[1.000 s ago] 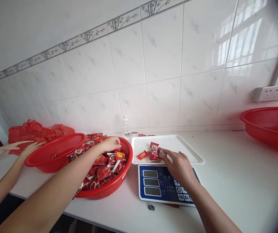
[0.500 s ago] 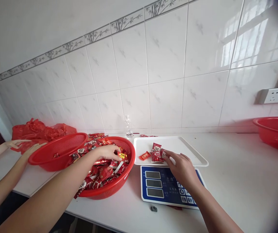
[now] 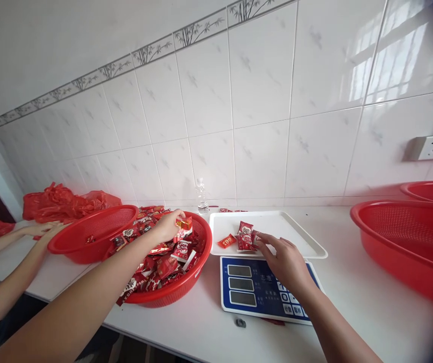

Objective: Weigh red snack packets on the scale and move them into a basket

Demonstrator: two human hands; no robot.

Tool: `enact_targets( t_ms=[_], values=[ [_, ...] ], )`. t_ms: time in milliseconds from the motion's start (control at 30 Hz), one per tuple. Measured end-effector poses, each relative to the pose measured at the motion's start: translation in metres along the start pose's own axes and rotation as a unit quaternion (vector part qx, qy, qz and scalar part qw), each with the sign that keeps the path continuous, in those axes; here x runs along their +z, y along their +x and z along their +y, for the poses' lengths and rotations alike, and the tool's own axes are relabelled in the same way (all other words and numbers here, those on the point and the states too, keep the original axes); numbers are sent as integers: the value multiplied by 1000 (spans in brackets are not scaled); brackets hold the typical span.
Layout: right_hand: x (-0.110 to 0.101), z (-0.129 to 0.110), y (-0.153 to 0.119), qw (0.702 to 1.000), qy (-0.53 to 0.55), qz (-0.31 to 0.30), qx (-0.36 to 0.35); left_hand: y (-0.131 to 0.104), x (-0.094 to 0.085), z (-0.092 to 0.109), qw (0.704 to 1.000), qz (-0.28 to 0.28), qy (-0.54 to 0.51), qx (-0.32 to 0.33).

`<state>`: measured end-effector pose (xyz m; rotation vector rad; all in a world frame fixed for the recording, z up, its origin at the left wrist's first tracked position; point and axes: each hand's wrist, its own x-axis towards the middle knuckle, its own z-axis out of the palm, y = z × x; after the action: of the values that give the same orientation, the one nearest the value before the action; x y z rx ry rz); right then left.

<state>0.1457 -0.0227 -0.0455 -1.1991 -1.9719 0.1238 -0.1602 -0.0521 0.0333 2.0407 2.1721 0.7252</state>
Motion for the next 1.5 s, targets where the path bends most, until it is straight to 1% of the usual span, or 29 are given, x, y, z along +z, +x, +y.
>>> enact_targets(
  t_ms=[67, 100, 133, 167, 267, 300, 333, 400, 533, 633, 700, 767, 833, 900, 1000, 1100, 1200, 1267, 1333, 1400, 1433, 1500],
  values=[
    [1, 1, 0, 1000, 1, -6, 4, -10, -3, -2, 999, 6, 45, 19],
    [1, 1, 0, 1000, 1, -7, 5, -18, -4, -2, 997, -2, 69, 28],
    [1, 1, 0, 1000, 2, -8, 7, -26, -5, -1, 995, -23, 88, 31],
    [1, 1, 0, 1000, 2, -8, 7, -35, -7, 1, 993, -60, 102, 31],
    [1, 1, 0, 1000, 10, -5, 0, -59, -14, 7, 974, -195, 117, 7],
    [1, 1, 0, 1000, 13, -5, -2, -64, -18, 7, 968, -222, 116, -3],
    [1, 1, 0, 1000, 14, -4, -2, -67, -22, 7, 966, -233, 112, -12],
    [2, 1, 0, 1000, 11, -1, 1, -69, -30, 3, 971, -223, 84, -31],
    [3, 1, 0, 1000, 10, 1, 1, -62, -44, -5, 986, -152, -35, -59],
    [3, 2, -1, 1000, 19, -1, 3, -56, -45, 1, 986, -96, -115, -69],
    [3, 1, -1, 1000, 25, -1, 2, -52, -38, 11, 986, -61, -146, -59],
    [3, 1, 0, 1000, 28, 2, -1, -47, -27, 23, 986, -35, -157, -31],
    [2, 0, 0, 1000, 29, 0, -3, -40, -14, 34, 991, -24, -134, 6],
    [1, -1, 1, 1000, 27, -2, 0, -31, -4, 41, 995, -17, -87, 36],
    [0, -1, 1, 1000, 21, -3, 5, -18, 5, 45, 997, 10, -51, 57],
    [0, -1, 1, 1000, 21, -4, 4, -7, 9, 53, 995, 30, -94, 34],
    [-1, -2, 0, 1000, 25, -2, 5, 5, 19, 71, 983, 31, -178, 20],
    [-1, -2, 0, 1000, 25, 2, 5, 13, 31, 84, 976, 28, -211, 45],
    [-1, 0, 1, 1000, 25, 11, 2, 18, 43, 95, 976, 22, -206, 71],
    [-1, 1, 1, 1000, 24, 17, -4, 21, 51, 98, 980, 22, -177, 89],
    [-1, 1, 1, 1000, 20, 20, -5, 21, 52, 96, 982, 28, -156, 98],
    [-1, 1, 1, 1000, 9, 21, -7, 18, 50, 84, 987, 45, -105, 112]
  ],
)
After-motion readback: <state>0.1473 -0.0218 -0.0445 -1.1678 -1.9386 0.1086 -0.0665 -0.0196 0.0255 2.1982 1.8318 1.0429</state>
